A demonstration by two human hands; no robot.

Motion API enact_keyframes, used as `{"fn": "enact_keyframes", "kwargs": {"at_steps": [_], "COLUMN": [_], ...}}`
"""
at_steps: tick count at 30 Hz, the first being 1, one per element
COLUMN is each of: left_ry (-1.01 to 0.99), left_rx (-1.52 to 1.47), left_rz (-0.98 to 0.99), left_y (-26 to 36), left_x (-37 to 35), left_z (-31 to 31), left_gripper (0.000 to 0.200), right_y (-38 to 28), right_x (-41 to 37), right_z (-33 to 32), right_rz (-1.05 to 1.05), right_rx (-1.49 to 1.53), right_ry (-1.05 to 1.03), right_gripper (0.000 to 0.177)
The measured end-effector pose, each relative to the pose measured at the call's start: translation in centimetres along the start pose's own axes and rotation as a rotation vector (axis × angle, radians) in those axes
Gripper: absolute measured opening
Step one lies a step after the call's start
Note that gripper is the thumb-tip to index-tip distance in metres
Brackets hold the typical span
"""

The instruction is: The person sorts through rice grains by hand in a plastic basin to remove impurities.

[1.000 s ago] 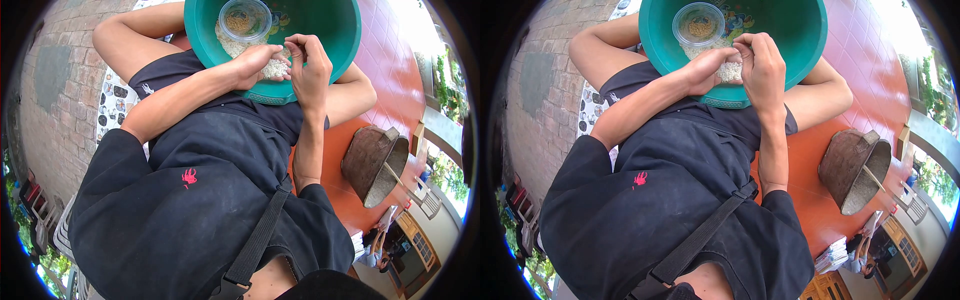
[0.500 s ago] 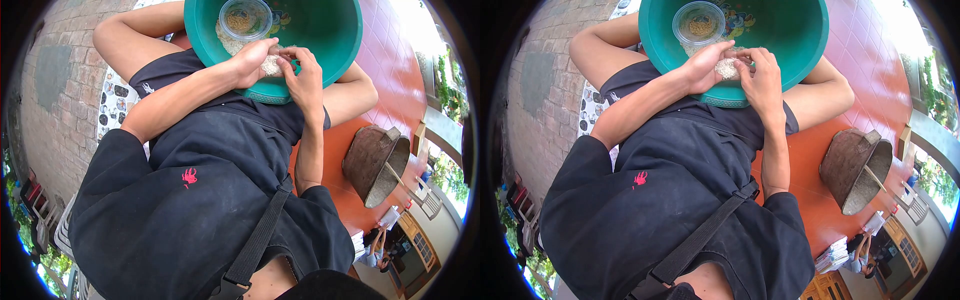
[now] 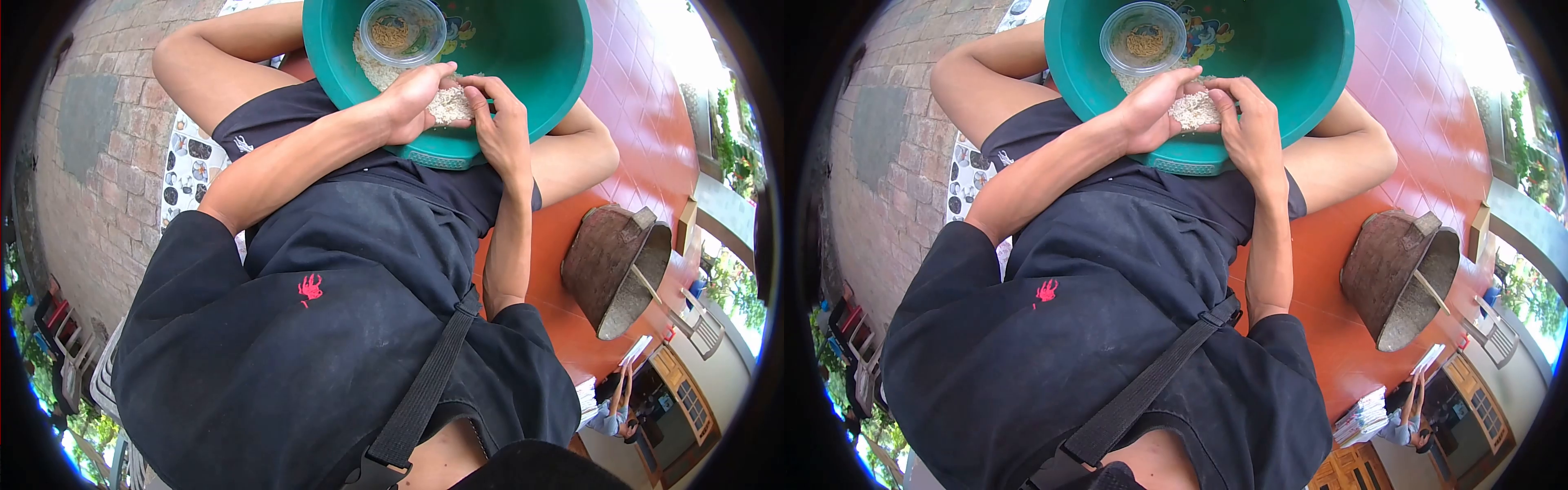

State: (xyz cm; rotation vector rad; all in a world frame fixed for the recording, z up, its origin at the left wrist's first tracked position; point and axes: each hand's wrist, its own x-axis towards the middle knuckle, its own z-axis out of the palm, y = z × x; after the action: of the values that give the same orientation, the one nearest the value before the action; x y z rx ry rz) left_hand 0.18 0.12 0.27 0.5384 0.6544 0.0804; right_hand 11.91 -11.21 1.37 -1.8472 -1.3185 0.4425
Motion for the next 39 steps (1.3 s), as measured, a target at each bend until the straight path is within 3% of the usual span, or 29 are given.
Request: {"fn": "enact_keyframes", "kwargs": {"at_steps": [1,3,9,10,12,19,25,39], "left_ry": [0.02,0.017,-0.006,-0.046,-0.029,-0.002,-0.023,-0.012], "left_rx": [0.014,0.006,-0.014,-0.037,-0.019,0.015,-0.027,-0.01], "left_rz": [0.001,-0.004,-0.019,-0.034,-0.017,-0.008,-0.054,-0.004], "left_y": [0.1,0.3,0.2,0.2,0.1,0.0,-0.1,0.0], "left_x": [-0.1,-0.4,-0.1,0.0,-0.1,0.1,0.3,-0.3], "left_z": [0.1,0.2,-0.2,-0.4,-0.3,-0.3,-0.5,0.0], "left_gripper": [0.039,0.038,0.036,0.035,0.037,0.039,0.038,0.034], "right_y": [0.0,-0.3,-0.1,-0.2,-0.6,-1.1,-0.1,-2.0], "right_x": [-0.1,-0.2,-0.4,-0.4,-0.3,-0.5,-0.7,0.1], "right_z": [-0.1,-0.2,-0.2,-0.4,-0.9,-0.2,0.5,-0.2], "right_rz": [0.001,0.198,0.148,0.148,-0.088,-0.007,-0.105,-0.137], "right_rx": [0.0,0.192,0.347,0.347,-0.075,-0.047,-0.173,0.02], "right_ry": [0.0,-0.023,-0.083,-0.085,-0.15,-0.171,-0.103,0.068], "right_gripper": [0.016,0.017,0.017,0.017,0.02,0.015,0.008,0.01]}}
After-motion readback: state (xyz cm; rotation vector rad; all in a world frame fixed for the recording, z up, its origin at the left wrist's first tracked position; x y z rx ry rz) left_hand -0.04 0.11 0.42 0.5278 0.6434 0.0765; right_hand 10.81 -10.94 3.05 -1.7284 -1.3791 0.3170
